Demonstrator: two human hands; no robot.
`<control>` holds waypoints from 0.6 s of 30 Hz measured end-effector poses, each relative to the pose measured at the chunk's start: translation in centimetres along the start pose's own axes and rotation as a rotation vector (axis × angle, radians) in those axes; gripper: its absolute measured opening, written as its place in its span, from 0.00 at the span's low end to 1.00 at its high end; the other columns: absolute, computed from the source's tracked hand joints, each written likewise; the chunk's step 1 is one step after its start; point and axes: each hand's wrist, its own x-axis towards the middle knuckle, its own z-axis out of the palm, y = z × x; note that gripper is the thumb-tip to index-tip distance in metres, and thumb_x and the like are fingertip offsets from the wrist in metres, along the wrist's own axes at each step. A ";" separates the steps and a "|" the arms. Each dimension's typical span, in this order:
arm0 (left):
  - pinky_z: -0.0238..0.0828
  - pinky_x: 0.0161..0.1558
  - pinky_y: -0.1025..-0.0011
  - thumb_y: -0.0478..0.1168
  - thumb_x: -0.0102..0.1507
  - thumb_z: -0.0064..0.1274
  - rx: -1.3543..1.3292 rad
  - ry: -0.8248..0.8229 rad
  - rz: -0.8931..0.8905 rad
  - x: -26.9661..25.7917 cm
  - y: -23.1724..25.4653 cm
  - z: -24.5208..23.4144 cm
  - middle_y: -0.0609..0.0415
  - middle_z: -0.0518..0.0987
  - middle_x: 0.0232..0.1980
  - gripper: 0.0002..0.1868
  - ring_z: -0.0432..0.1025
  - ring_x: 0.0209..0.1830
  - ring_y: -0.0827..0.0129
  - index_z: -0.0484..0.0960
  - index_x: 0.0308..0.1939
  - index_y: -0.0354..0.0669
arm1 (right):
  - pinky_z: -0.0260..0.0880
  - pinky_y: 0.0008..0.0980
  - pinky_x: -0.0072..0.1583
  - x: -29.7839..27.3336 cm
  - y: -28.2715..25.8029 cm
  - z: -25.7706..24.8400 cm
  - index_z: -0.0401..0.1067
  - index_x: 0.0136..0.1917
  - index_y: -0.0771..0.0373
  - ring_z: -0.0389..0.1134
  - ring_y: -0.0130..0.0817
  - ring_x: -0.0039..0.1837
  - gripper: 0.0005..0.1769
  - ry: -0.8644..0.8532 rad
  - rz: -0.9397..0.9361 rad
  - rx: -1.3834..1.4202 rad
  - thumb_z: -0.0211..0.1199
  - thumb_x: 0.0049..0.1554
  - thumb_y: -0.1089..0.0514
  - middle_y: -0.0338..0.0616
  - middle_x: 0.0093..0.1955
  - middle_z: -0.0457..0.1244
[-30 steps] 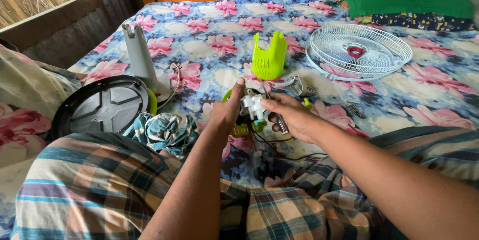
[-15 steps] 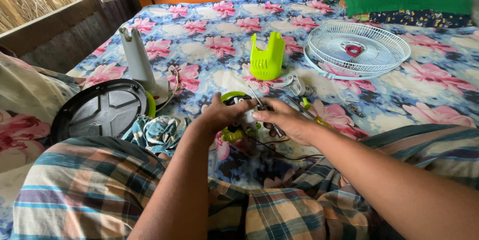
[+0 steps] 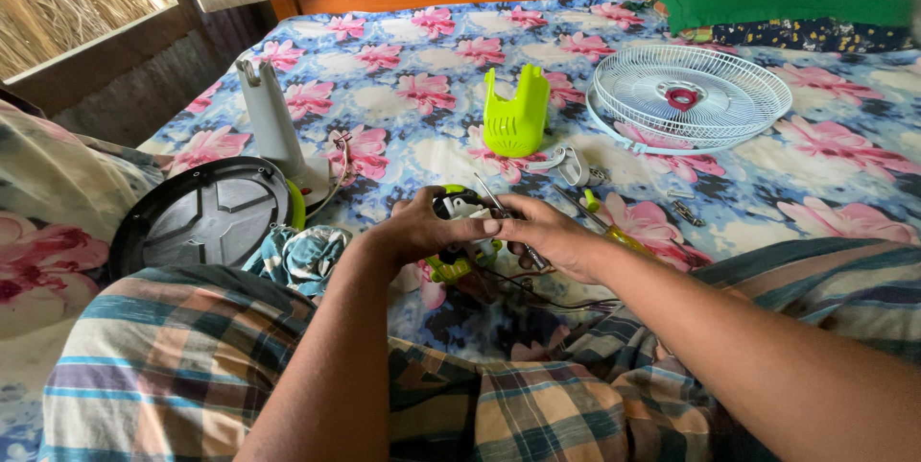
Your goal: The person sits on a bed and works on a disassembled electric fan. They use a wrench to tighten a nut on a white plastic component, then attempt to fit it onto the motor assembly. The person repeatedly removes and repositions the component while adjusting the nut.
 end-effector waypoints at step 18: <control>0.78 0.44 0.60 0.60 0.38 0.71 -0.439 -0.064 0.057 -0.1 -0.7 1.2 0.43 0.80 0.52 0.57 0.77 0.44 0.59 0.69 0.69 0.44 | 0.71 0.36 0.41 0.7 1.8 -7.6 0.73 0.69 0.53 0.66 0.33 0.43 0.28 0.472 0.230 -0.180 0.56 0.56 0.65 0.46 0.47 0.65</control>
